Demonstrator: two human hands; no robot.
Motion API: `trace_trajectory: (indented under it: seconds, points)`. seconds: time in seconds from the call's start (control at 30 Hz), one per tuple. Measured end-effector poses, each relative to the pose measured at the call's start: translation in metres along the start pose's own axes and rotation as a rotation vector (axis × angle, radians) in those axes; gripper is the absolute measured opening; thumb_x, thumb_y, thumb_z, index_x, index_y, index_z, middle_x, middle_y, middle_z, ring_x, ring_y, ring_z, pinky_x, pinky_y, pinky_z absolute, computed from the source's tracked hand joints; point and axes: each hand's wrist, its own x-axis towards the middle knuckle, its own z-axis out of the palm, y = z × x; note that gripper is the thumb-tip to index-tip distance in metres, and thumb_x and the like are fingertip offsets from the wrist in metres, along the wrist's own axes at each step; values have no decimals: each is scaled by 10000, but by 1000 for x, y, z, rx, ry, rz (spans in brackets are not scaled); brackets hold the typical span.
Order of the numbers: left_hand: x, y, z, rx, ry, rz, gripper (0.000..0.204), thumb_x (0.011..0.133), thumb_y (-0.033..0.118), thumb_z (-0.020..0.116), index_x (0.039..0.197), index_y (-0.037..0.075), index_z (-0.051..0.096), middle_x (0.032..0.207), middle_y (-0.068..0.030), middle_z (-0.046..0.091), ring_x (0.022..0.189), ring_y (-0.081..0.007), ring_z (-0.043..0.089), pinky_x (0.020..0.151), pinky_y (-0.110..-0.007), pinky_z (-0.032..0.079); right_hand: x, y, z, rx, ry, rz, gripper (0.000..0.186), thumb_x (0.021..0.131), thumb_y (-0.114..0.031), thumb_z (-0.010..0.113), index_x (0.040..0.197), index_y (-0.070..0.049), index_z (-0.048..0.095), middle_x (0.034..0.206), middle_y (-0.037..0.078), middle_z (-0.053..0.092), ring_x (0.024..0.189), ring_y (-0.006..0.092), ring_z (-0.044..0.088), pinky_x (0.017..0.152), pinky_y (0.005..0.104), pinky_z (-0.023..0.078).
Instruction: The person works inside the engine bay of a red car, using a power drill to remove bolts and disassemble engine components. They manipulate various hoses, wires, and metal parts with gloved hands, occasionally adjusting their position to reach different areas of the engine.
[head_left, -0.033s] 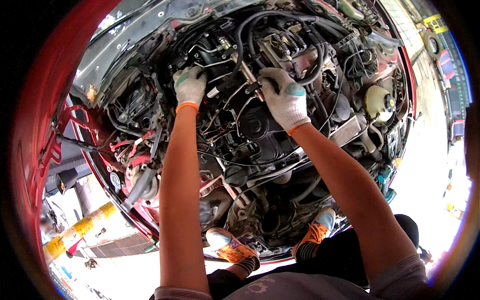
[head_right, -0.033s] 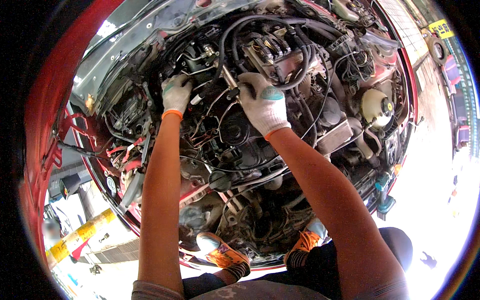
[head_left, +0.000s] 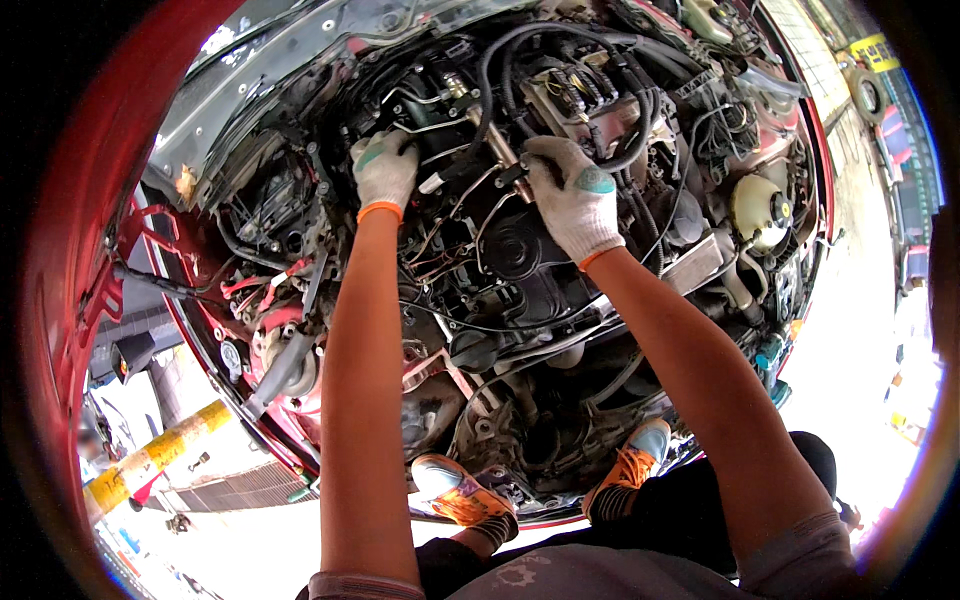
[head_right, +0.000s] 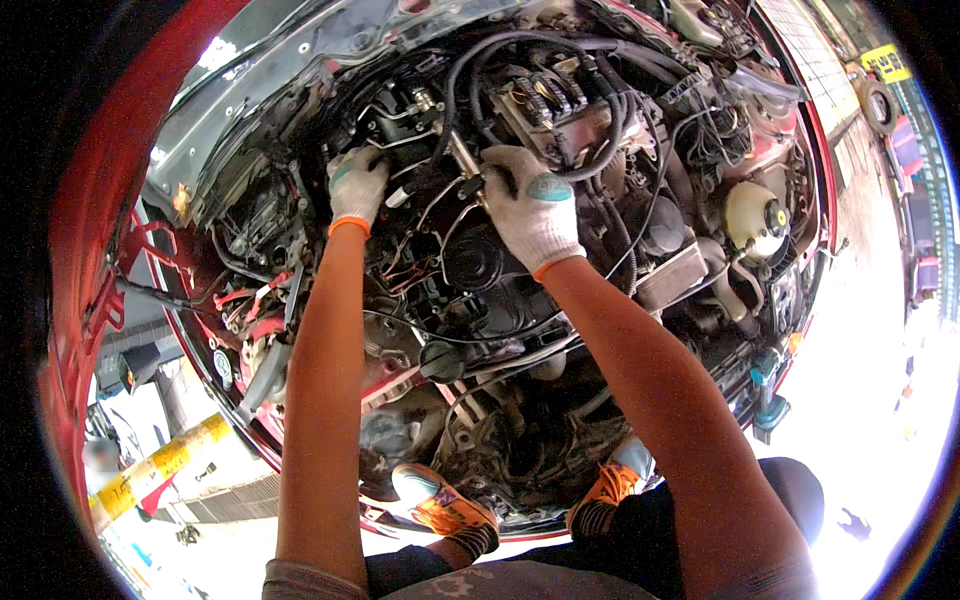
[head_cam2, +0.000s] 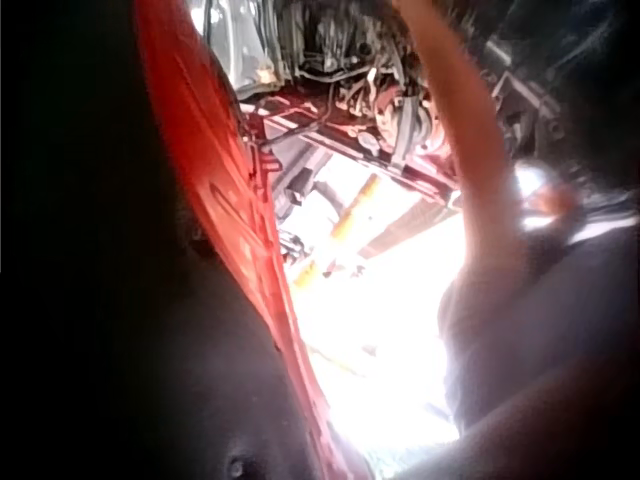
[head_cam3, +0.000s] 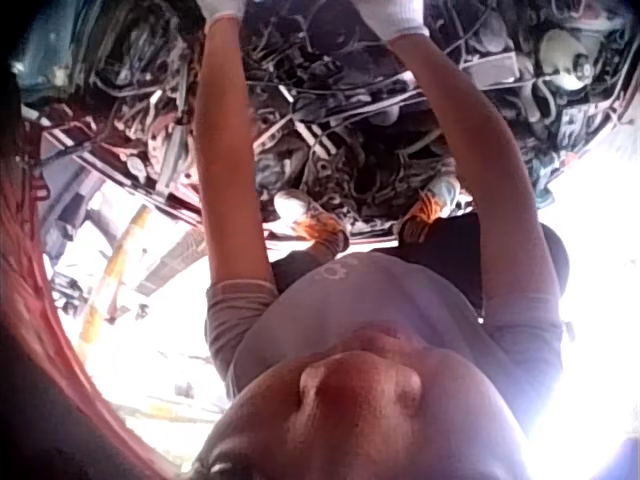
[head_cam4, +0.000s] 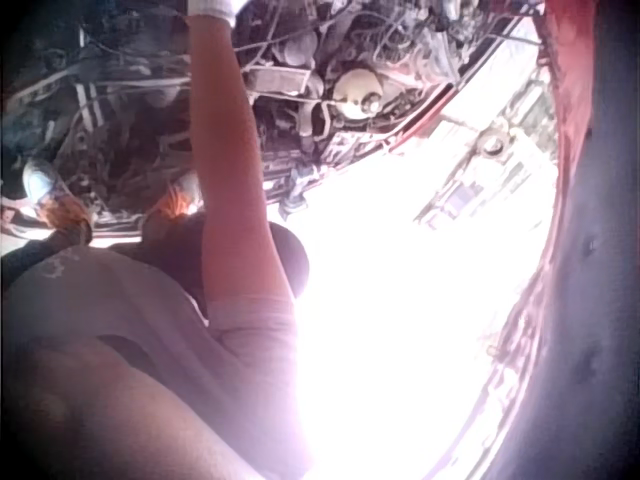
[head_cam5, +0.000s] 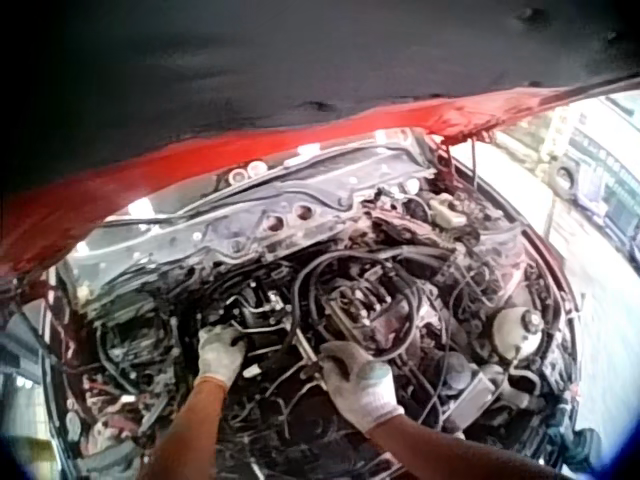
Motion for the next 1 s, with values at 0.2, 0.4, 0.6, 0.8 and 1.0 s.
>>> trace_trajectory:
  seconds: [0.2,0.4,0.6,0.8,1.0]
  points:
    - [-5,11,-3,-33,6,-83,317,913,274,679,1160,94,763,1271,-110,712,1270,-421,523,1104,-490,426,2,2,3,40,45,-36,240,948,-108,672,1171,-38,724,1095,143,766,1045,262,742,927,331,552]
    - [-5,12,-9,-65,-29,-107,306,919,276,684,1152,92,757,1271,-118,712,1295,-419,499,1108,-497,427,-1,-4,1,25,46,-41,240,953,-122,666,1173,-47,725,1082,156,765,1032,276,744,913,341,557]
    - [-2,11,-13,-103,-105,-106,385,911,289,664,1230,81,723,1333,-136,676,1324,-420,509,1124,-503,408,0,-1,0,0,38,-28,232,956,-137,668,1163,-44,722,1089,156,769,1043,282,746,914,351,563]
    - [2,0,-7,-73,-98,-40,419,936,321,639,1265,72,710,1348,-161,676,1313,-430,523,1150,-477,366,0,-3,1,40,20,-23,233,962,-118,676,1183,-50,707,1081,146,770,1029,242,749,906,343,565]
    - [-3,11,1,-2,7,-122,320,896,259,689,1151,76,752,1296,-142,699,1316,-418,502,1116,-483,418,1,2,1,-29,31,-49,222,975,-116,662,1180,-40,703,1084,141,764,996,243,747,874,338,572]
